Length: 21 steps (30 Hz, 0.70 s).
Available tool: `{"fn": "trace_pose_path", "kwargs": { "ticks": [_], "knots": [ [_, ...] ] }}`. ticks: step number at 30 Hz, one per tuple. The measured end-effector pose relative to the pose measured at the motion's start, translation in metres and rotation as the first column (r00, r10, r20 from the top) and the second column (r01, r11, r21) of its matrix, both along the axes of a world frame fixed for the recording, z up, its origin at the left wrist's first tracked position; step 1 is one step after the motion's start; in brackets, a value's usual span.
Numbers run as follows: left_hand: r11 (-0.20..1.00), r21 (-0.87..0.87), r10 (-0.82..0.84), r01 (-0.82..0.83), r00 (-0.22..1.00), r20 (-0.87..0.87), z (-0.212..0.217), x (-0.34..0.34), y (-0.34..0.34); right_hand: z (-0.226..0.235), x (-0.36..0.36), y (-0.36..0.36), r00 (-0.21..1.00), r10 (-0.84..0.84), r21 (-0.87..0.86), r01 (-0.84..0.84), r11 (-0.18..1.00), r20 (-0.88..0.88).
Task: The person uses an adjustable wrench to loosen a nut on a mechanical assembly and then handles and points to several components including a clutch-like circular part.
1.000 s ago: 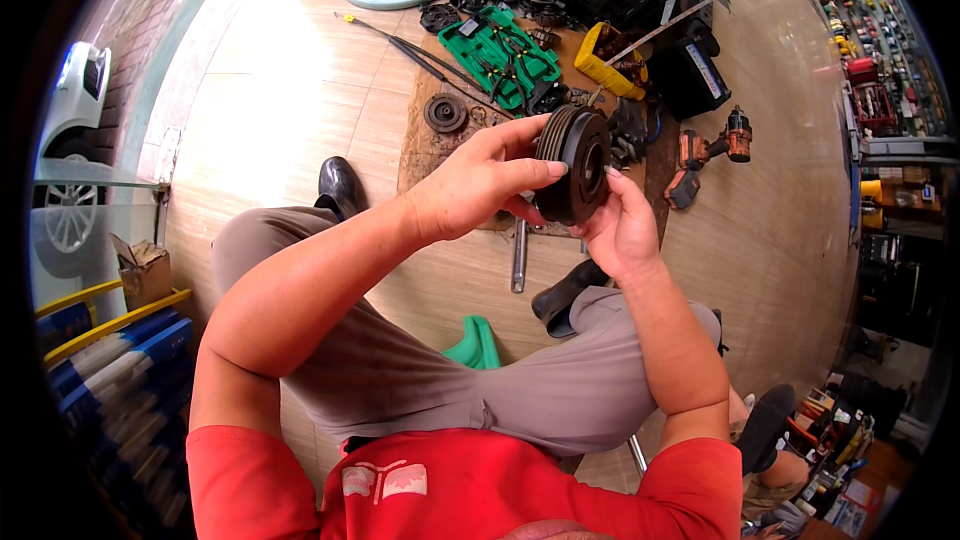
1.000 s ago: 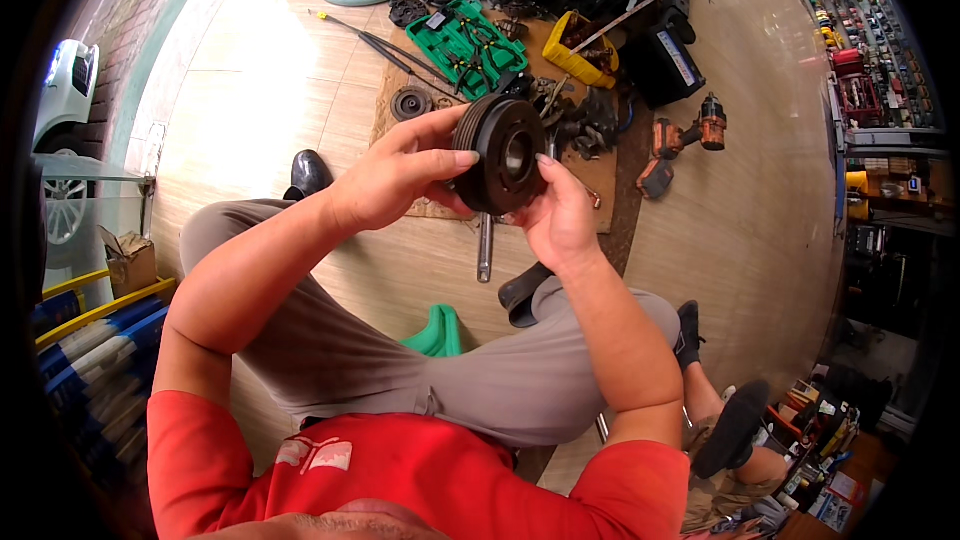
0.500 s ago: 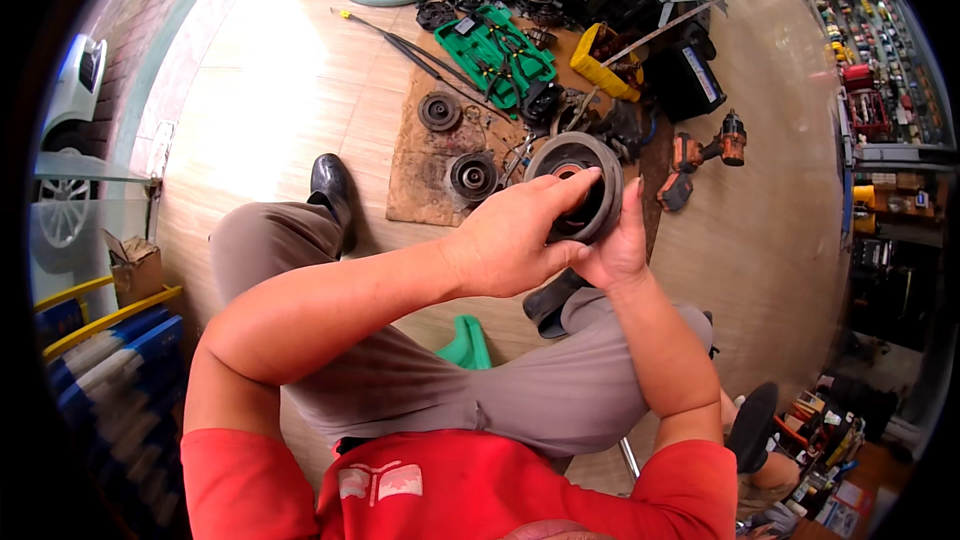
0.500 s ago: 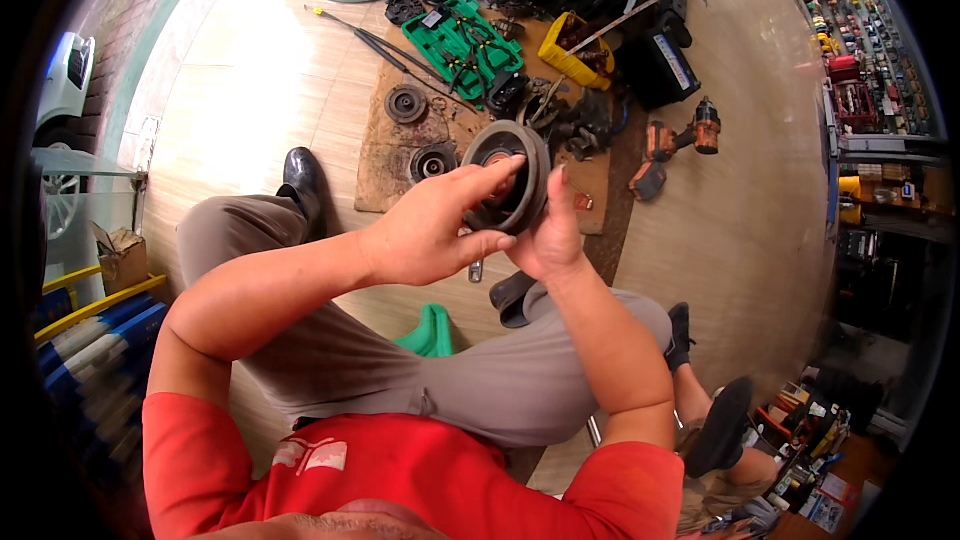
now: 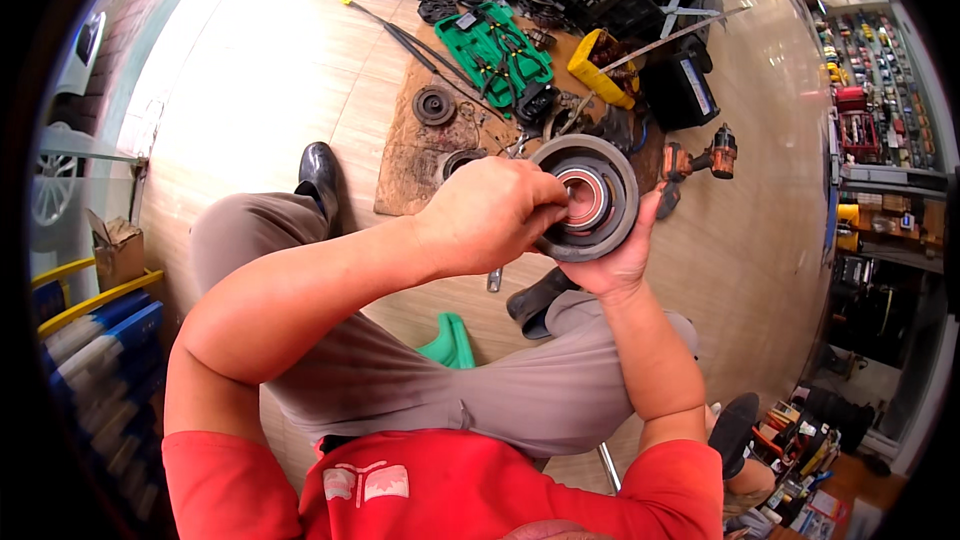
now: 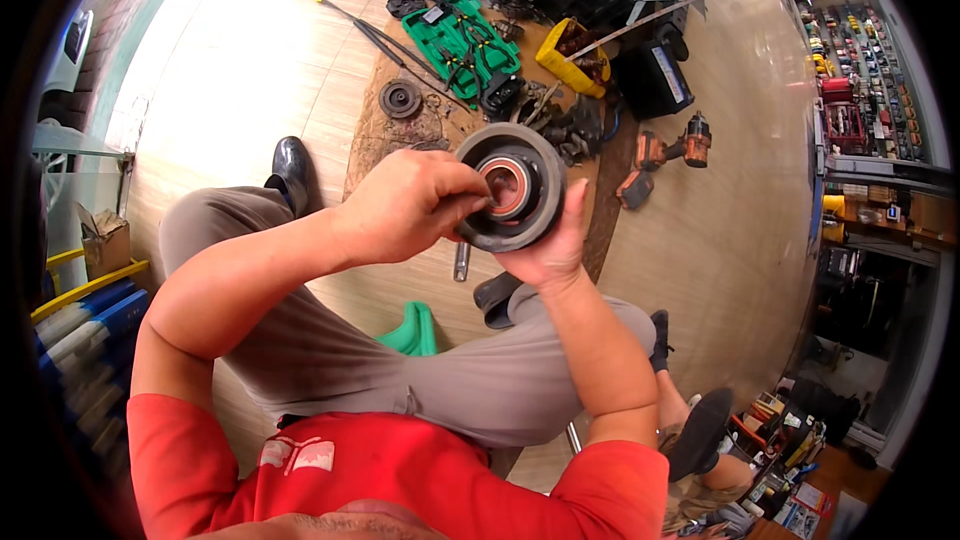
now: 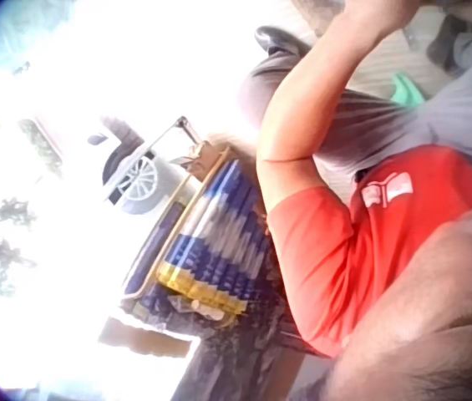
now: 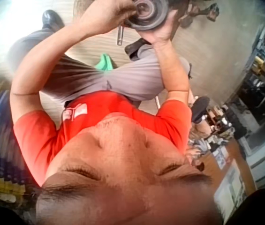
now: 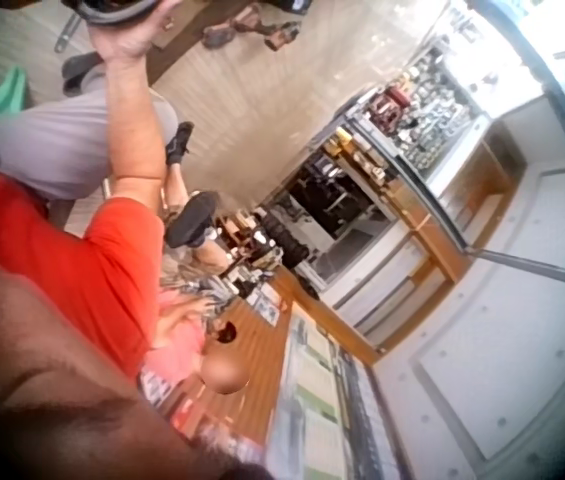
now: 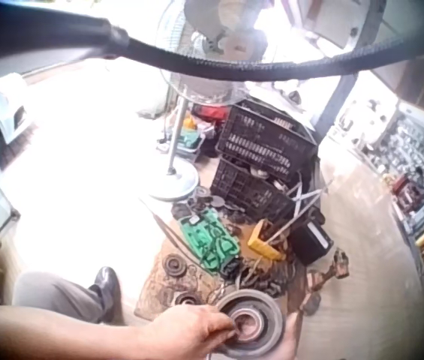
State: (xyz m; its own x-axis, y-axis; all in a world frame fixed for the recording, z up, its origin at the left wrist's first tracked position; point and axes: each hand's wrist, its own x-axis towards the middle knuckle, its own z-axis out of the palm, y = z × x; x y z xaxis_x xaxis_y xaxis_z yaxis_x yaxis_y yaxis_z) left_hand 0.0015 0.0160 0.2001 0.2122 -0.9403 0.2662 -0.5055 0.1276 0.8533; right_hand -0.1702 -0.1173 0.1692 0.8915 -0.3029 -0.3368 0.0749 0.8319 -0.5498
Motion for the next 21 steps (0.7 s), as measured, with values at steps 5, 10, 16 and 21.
{"fn": "trace_pose_path", "kwargs": {
  "ticks": [5, 10, 16, 21],
  "knots": [
    [0.991, 0.122, -0.067, 0.058, 0.995, 0.068, -0.0011, -0.0028, -0.0011, -0.0072, -0.0011, -0.0003, 0.999, 0.034, -0.043, -0.034, 0.998, 0.005],
    [0.978, 0.191, -0.115, 0.089, 0.985, 0.132, 0.0001, -0.003, 0.0015, -0.0073, -0.0013, 0.0018, 1.0, 0.014, -0.046, -0.014, 0.999, 0.002],
    [0.972, 0.217, -0.122, 0.086, 0.98, 0.158, 0.0006, -0.0045, 0.0024, -0.007, -0.0013, 0.0023, 1.0, -0.005, -0.078, 0.004, 0.997, -0.02],
    [0.975, 0.207, -0.117, 0.082, 0.98, 0.16, -0.0002, -0.0077, 0.0041, -0.0091, -0.0029, 0.0015, 1.0, -0.009, -0.088, 0.007, 0.996, -0.025]
  ]
}}
